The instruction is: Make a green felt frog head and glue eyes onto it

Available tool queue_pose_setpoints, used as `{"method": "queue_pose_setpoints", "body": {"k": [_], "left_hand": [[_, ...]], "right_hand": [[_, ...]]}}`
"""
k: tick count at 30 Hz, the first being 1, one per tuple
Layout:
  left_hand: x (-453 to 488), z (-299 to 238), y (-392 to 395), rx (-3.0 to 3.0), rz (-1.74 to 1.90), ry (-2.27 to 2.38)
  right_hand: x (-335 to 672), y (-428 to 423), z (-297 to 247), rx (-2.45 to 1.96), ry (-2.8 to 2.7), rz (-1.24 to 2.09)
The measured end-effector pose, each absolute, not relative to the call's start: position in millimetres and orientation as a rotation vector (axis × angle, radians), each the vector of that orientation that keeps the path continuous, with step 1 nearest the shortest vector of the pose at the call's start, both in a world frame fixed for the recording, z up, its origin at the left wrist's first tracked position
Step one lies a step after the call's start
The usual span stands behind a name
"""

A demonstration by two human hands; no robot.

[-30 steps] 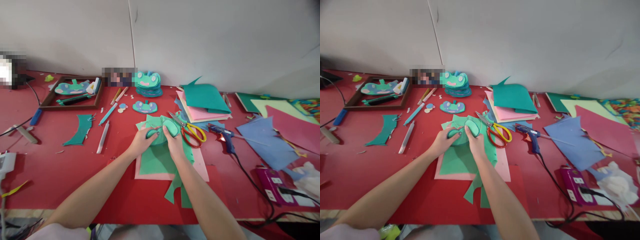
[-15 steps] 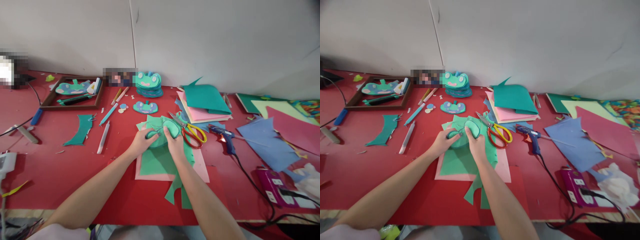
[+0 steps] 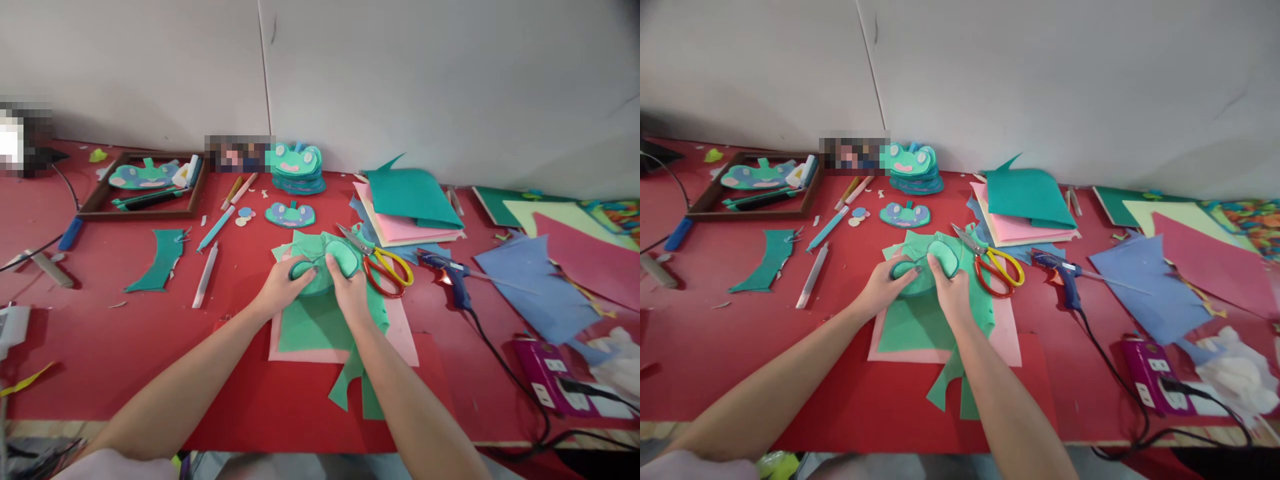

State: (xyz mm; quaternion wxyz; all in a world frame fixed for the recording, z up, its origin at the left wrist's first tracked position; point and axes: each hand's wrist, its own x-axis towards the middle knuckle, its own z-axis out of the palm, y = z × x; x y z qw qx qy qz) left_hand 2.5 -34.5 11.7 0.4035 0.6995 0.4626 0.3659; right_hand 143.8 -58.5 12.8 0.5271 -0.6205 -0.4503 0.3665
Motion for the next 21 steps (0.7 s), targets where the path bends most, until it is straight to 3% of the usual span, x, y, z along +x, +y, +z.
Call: {"method": "queue_pose_setpoints", "body": {"k": [21], "left_hand": [[3.3, 9.3, -32.5, 1.755, 0.947, 1.138]], "right_hand": [[143.8, -58.0, 10.8, -1.472, -1.018, 0.931]]}}
